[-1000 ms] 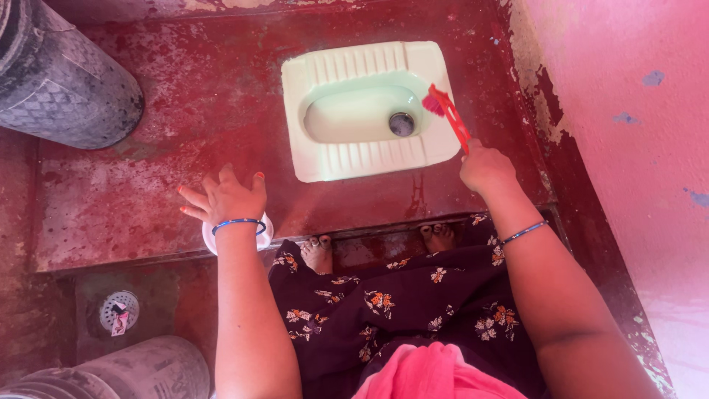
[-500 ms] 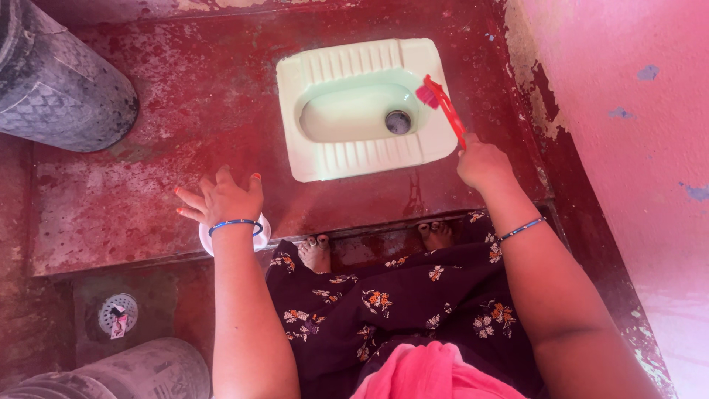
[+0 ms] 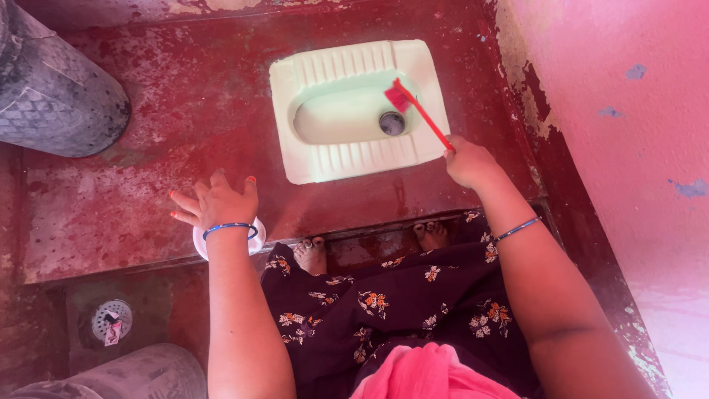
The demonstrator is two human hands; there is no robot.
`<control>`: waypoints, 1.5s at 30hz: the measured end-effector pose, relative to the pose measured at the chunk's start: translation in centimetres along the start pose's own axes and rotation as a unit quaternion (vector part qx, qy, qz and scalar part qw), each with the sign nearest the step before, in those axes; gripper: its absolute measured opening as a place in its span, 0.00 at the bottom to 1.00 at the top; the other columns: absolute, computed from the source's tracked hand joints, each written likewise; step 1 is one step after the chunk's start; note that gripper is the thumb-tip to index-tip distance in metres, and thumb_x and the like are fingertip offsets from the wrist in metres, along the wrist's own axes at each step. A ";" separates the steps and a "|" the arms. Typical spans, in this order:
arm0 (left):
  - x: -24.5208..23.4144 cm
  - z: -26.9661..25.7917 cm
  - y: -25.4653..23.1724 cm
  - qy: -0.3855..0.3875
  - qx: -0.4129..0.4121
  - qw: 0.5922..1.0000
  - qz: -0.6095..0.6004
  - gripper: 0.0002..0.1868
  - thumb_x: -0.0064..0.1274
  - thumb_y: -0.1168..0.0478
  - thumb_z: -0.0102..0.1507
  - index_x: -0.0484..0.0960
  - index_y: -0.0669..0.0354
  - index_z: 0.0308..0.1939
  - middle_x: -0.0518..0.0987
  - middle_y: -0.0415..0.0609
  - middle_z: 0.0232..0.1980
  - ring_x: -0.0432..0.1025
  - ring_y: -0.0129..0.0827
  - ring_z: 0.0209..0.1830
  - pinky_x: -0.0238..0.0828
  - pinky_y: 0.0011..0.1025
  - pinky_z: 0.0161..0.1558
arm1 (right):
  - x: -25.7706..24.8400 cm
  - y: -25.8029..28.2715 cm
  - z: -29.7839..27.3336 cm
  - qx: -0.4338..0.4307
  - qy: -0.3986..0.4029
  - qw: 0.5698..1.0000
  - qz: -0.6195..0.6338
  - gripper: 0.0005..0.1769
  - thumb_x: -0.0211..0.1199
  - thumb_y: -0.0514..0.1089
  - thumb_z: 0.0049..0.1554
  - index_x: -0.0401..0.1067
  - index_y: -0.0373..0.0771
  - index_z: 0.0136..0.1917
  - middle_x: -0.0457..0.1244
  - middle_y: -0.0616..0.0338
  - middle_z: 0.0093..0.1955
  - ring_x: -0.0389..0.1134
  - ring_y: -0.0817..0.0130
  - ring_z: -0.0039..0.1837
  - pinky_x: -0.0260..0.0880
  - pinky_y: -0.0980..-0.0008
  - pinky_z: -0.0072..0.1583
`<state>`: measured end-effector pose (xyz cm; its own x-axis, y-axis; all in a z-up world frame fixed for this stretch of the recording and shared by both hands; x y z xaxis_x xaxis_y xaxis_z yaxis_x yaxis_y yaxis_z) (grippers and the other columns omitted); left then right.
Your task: The person cleans a squat toilet by scrubbing its interior surfaces with a red brush and pouring water from a small container.
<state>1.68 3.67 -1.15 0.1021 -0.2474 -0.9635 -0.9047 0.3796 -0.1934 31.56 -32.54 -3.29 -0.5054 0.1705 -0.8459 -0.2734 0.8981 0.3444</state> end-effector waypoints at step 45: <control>-1.4 -3.6 -9.2 0.014 0.082 0.996 -0.030 0.36 0.56 0.39 0.60 0.72 0.48 0.69 0.60 0.61 0.76 0.30 0.73 0.79 0.21 0.71 0.72 | 35.5 -3.3 -1.8 0.154 0.013 0.986 0.054 0.30 0.61 0.42 0.53 0.52 0.25 0.62 0.67 0.30 0.54 0.72 0.38 0.59 0.73 0.49 0.60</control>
<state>8.41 -2.72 2.62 0.1406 -0.2980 -0.9442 -0.8172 0.5035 -0.2806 13.06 -30.15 -33.69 -0.5397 0.2650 -0.7991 0.0433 0.9566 0.2880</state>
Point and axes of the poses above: each hand's wrist, its own z-axis towards the middle knuckle, its own x-axis out of the palm, y = z × x, the point moved 4 cm from there along z, towards the middle knuckle
